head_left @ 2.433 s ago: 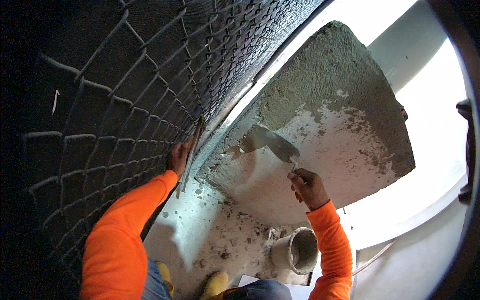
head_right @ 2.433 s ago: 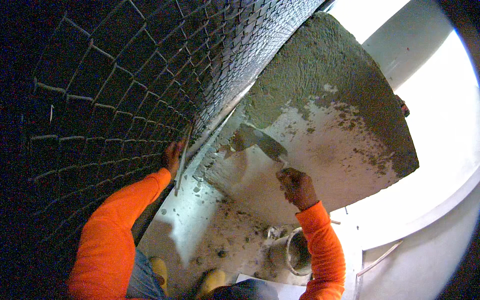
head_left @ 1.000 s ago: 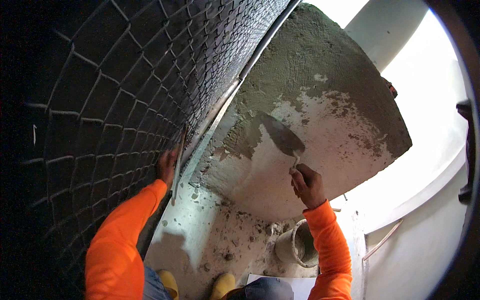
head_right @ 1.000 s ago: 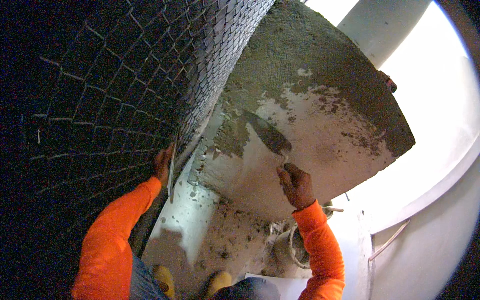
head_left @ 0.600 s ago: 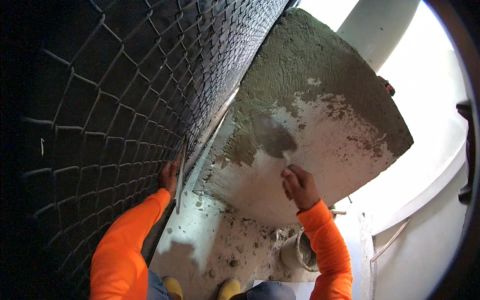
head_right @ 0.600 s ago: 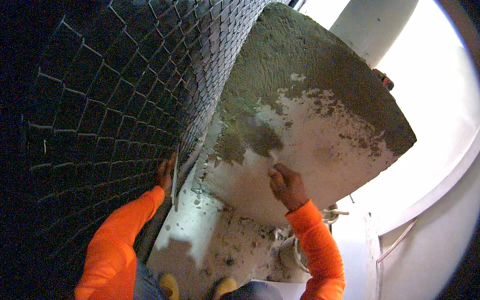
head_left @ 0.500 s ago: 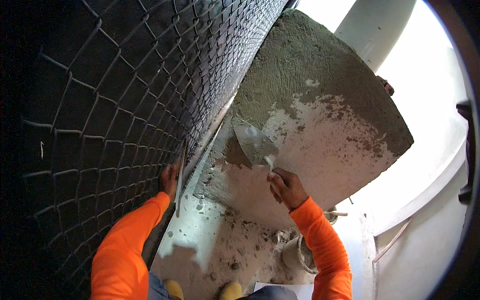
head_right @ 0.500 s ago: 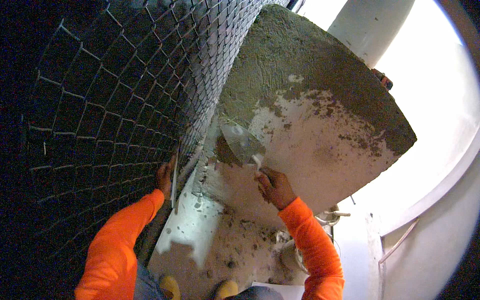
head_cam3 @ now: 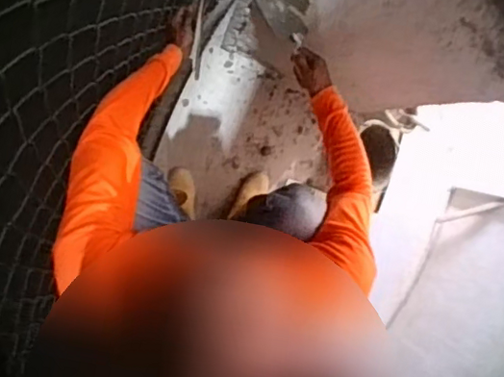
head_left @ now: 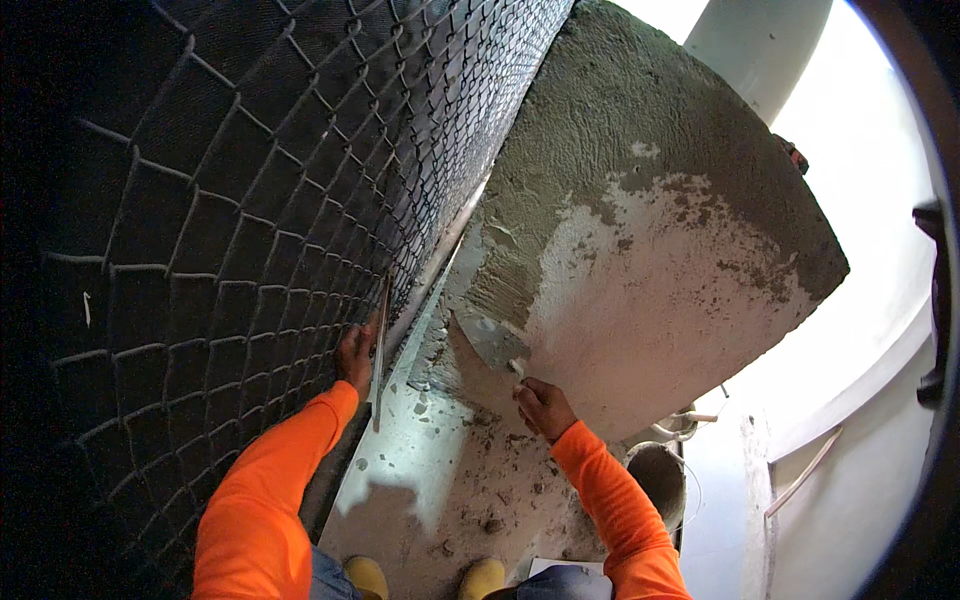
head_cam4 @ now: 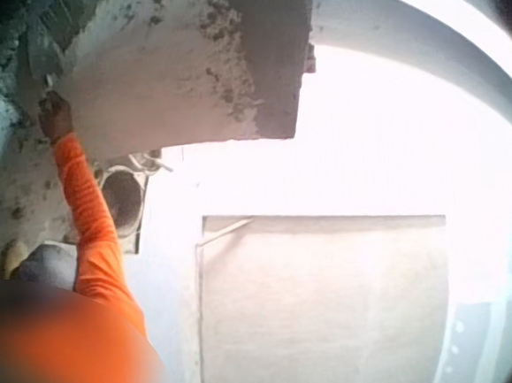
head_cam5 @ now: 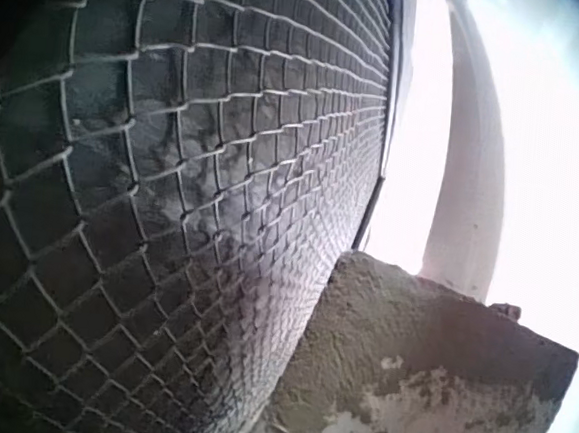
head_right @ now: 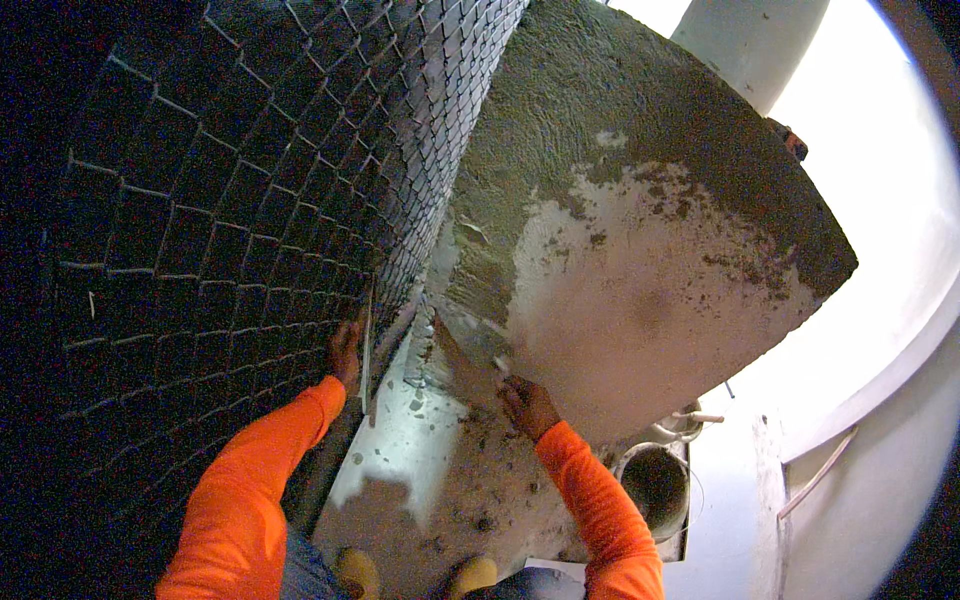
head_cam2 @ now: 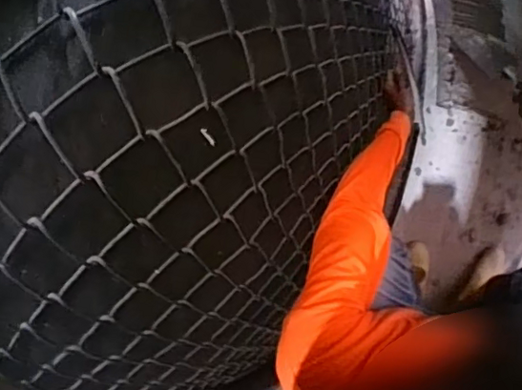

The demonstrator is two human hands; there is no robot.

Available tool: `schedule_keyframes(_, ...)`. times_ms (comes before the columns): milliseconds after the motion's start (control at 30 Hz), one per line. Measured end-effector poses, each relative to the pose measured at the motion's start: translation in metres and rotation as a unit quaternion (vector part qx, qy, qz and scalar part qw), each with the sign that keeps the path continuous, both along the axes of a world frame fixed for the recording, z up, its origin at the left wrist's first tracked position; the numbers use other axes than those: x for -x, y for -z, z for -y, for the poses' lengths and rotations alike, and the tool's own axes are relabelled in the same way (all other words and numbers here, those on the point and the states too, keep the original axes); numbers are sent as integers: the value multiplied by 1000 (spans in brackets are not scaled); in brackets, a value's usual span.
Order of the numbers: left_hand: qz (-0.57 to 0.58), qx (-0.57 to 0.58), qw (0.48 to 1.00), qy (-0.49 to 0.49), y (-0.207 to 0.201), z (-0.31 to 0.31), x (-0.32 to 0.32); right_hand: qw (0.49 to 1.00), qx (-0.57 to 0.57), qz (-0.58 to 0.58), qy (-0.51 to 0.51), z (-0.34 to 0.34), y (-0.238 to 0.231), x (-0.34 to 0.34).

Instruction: The person scoops plaster from a bucket with a trowel and applies it to a wire mesh on a wall. They use a float to spread and smooth the plaster over the mesh, repeating the process to cover more area.

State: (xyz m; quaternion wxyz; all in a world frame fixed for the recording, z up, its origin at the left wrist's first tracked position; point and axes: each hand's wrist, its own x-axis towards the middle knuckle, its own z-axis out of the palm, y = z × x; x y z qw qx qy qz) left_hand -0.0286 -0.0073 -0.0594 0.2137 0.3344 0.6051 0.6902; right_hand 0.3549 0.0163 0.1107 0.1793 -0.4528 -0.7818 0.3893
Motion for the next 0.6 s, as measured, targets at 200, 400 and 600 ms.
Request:
schedule_keyframes(200,122,-38,988,90,8,5,7,976,-192,98,-10,24,5,-74)
schedule_keyframes(400,208,-80,957,186,1,13,13,916,-308,151,209,141,-73,-243)
schedule_keyframes(600,266,-22,936,228,-35,17,3,738,-454,311,392,111,-77,-372)
